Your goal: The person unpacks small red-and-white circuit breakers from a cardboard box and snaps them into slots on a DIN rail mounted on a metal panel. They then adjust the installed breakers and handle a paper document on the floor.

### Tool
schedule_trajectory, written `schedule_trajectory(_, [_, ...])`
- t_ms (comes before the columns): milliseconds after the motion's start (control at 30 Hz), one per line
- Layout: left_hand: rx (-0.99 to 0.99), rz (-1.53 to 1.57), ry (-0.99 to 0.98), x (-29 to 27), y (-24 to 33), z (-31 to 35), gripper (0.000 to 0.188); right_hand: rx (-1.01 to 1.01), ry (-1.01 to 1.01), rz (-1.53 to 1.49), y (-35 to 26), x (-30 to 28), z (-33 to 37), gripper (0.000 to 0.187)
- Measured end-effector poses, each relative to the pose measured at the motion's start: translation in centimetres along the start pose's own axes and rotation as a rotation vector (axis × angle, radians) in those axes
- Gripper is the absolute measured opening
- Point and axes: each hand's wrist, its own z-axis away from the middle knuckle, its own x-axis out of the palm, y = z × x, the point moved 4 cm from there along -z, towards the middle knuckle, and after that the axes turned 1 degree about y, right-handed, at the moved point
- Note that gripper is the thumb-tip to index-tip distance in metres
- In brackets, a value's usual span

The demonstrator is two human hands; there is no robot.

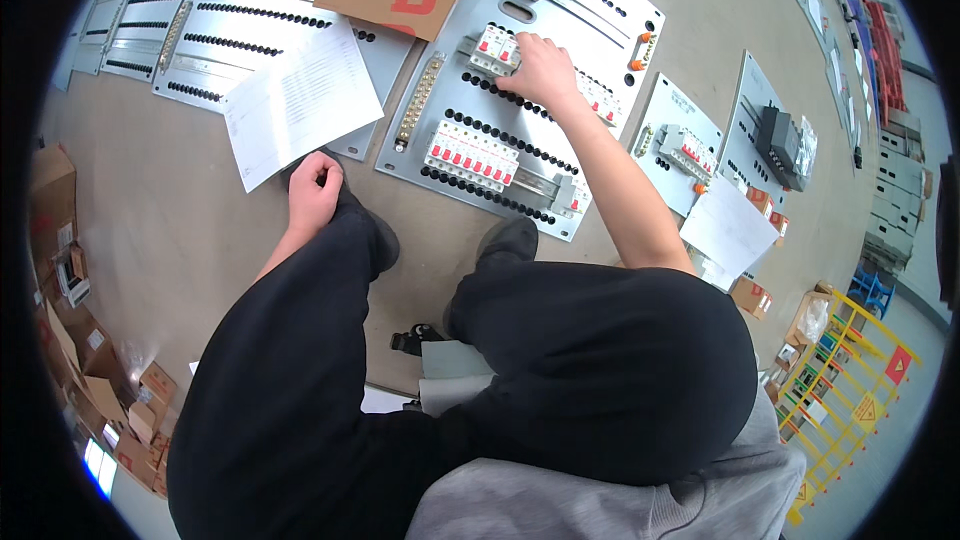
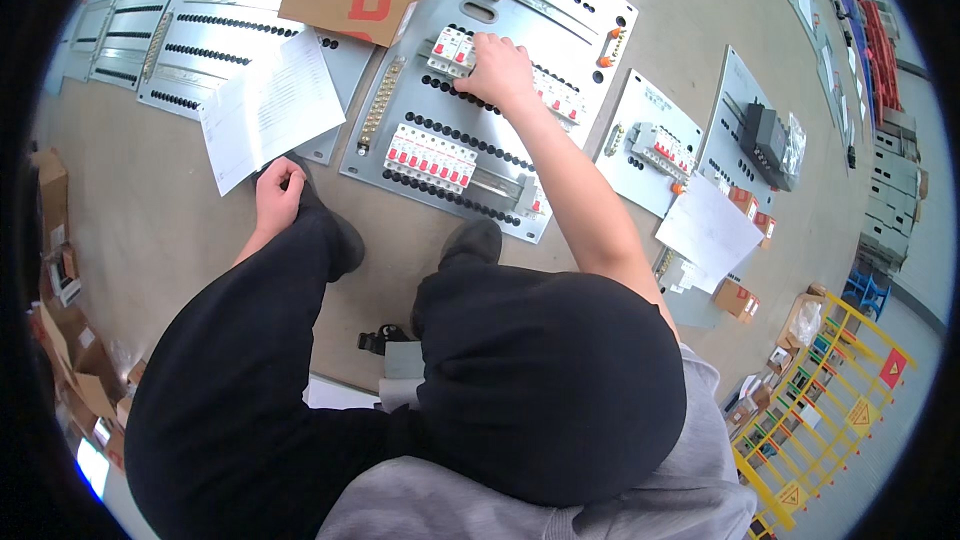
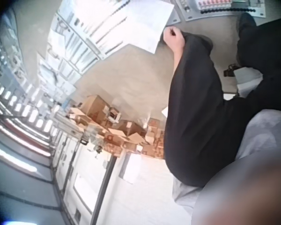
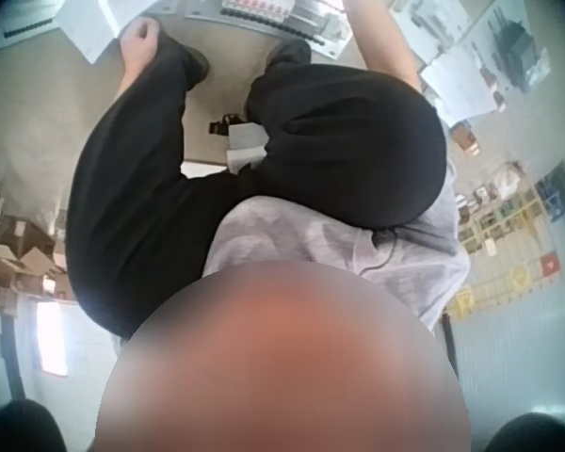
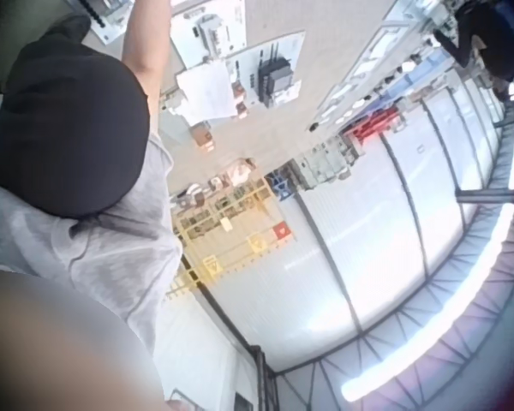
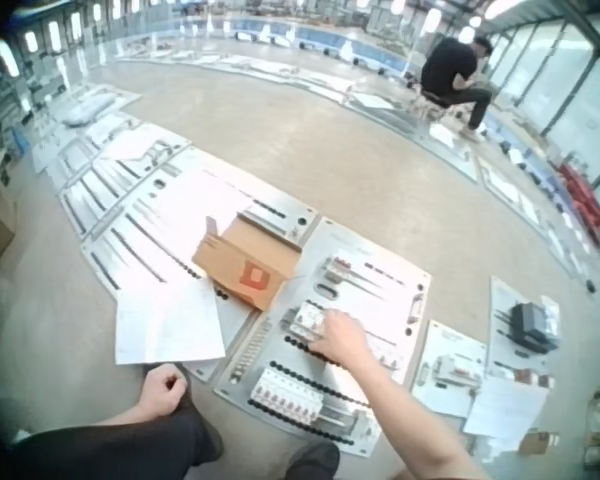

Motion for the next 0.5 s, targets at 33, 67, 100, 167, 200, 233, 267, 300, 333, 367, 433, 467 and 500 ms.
schedule_trajectory(33, [-0.005,-0.006,-0.003,0.0,0.1,0.0,0.011,0.008,0.015,-0.020,-0.2,0.1,0.1,0.080])
schedule_trajectory(67, [-0.009,-0.013,-0.005,0.0,-0.1,0.1,0.011,0.014,0.032,-0.041,-0.3,0.3,0.2,0.080])
schedule_trajectory(100, [-0.013,-0.020,-0.007,0.0,-0.3,0.1,0.011,0.021,0.050,-0.061,-0.2,0.4,0.3,0.079])
schedule_trajectory(167, [-0.023,-0.002,-0.016,0.0,-0.6,0.0,0.011,0.024,0.058,-0.059,0.2,0.3,0.4,0.081])
schedule_trajectory(200, [-0.029,0.005,-0.020,-0.1,-0.8,0.0,0.011,0.026,0.072,-0.049,0.4,0.2,0.7,0.082])
schedule_trajectory(233, [-0.019,0.010,-0.015,0.0,-0.9,0.1,0.011,0.026,0.086,-0.040,0.6,0.1,0.9,0.082])
schedule_trajectory(267, [-0.012,0.015,-0.012,0.1,-0.8,0.3,0.012,0.053,0.046,-0.002,1.0,0.1,1.0,0.082])
schedule_trajectory(300, [-0.005,0.020,-0.008,0.0,-0.9,0.3,0.012,0.079,0.005,0.035,1.4,0.1,1.1,0.083])
schedule_trajectory(333, [0.003,0.019,-0.006,-0.1,-0.9,0.3,0.013,0.104,-0.036,0.072,1.5,0.2,1.2,0.083])
schedule_trajectory(367, [-0.005,0.023,-0.009,0.1,-0.7,0.3,0.012,0.075,-0.025,0.063,1.6,-0.2,1.2,0.082])
schedule_trajectory(433, [-0.023,0.031,-0.012,0.1,-0.4,0.2,0.012,0.014,-0.004,0.045,1.2,-0.8,1.4,0.081])
schedule_trajectory(467, [-0.040,0.044,-0.019,0.2,-0.5,0.2,0.012,0.008,0.005,0.043,1.2,-0.8,1.3,0.080])
schedule_trajectory(500, [-0.056,0.056,-0.025,0.1,-0.7,0.1,0.012,0.002,0.014,0.040,1.1,-0.7,1.2,0.079])
